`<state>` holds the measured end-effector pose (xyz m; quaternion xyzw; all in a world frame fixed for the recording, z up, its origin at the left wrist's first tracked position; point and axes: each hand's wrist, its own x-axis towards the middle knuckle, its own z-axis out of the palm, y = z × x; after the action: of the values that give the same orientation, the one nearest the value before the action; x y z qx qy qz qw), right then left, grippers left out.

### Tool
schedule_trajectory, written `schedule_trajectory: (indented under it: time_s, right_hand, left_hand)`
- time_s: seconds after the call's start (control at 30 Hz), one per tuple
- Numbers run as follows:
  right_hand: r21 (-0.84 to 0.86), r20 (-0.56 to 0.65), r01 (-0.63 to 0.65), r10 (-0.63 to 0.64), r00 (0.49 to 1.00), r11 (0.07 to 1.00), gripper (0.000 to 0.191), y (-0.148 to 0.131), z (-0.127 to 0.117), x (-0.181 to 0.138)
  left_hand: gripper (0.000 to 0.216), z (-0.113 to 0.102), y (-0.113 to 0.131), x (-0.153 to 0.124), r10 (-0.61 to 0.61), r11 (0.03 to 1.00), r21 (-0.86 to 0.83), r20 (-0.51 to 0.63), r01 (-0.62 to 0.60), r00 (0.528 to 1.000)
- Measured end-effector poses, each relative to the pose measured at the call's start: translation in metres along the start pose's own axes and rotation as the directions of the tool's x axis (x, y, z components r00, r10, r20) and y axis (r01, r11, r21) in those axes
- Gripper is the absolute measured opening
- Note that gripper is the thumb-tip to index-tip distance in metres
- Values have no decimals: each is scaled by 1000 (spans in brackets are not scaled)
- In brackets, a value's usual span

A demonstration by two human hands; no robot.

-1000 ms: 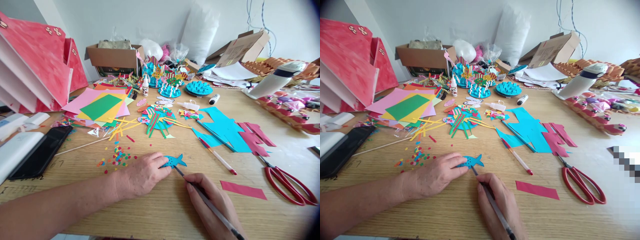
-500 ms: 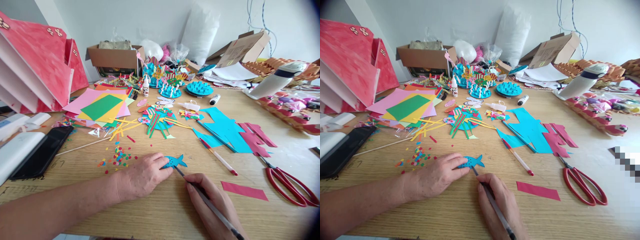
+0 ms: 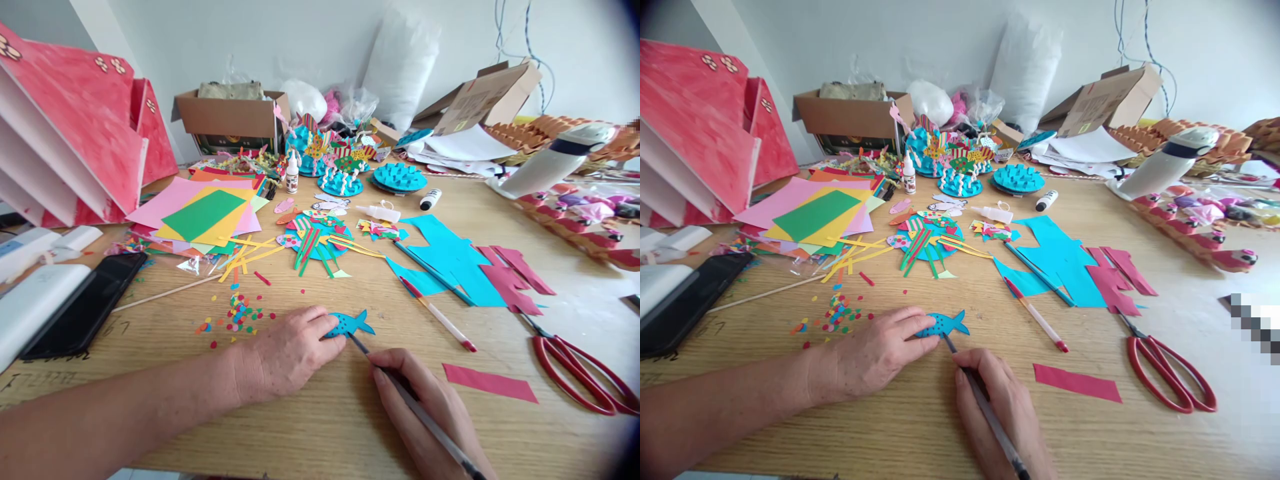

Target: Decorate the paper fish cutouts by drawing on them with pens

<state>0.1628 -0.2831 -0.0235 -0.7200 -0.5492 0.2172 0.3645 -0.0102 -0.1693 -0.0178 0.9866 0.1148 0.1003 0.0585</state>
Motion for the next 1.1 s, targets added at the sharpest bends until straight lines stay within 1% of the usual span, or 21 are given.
schedule_trajectory:
  time_s: [0.1, 0.53, 0.7, 1.1]
  right_hand:
    - [9, -13, -7, 7, 1000, 1000, 20, 1, 0, 0]
    - [18, -20, -1, 1, 1000, 1000, 19, 0, 1, 0]
    - [40, -33, 2, 0, 999, 999, 18, 1, 1, 0]
    - [60, -37, -13, 15, 999, 998, 19, -1, 2, 0]
  left_hand:
    - [21, -1, 0, 0, -13, 1000, -12, 23, 13, 1000]
    - [22, -2, 0, 0, -17, 1000, -20, 38, 17, 999]
    - [23, -2, 0, 0, -37, 999, -14, 68, 38, 997]
    - [21, -1, 2, 1, -36, 999, -15, 60, 36, 998]
